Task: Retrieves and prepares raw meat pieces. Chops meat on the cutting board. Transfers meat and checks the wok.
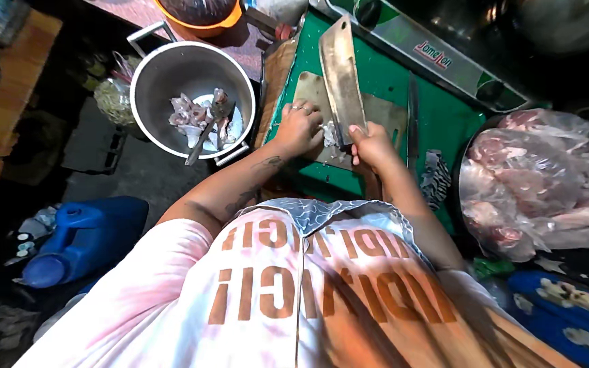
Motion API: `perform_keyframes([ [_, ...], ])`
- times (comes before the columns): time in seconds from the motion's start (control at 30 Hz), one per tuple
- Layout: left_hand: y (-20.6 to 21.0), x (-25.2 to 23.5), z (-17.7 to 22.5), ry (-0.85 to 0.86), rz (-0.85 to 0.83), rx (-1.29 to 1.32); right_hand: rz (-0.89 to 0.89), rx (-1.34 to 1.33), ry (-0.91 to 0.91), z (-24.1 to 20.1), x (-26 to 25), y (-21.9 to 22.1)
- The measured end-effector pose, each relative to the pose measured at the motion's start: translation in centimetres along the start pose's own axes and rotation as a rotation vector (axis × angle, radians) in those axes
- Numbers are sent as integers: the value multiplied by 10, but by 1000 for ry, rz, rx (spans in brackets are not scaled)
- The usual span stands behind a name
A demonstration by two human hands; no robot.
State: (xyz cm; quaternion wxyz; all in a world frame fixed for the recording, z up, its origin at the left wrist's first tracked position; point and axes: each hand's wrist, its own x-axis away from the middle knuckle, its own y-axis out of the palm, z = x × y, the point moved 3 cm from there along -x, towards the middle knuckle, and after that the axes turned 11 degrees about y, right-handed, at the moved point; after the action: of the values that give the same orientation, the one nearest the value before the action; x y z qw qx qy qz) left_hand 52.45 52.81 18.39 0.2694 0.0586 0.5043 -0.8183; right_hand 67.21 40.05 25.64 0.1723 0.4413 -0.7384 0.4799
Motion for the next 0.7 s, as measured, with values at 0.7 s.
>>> perform_keyframes([
  [0.7,23,-5,15,-82,-248,-91,-21,154,23,60,2,37],
])
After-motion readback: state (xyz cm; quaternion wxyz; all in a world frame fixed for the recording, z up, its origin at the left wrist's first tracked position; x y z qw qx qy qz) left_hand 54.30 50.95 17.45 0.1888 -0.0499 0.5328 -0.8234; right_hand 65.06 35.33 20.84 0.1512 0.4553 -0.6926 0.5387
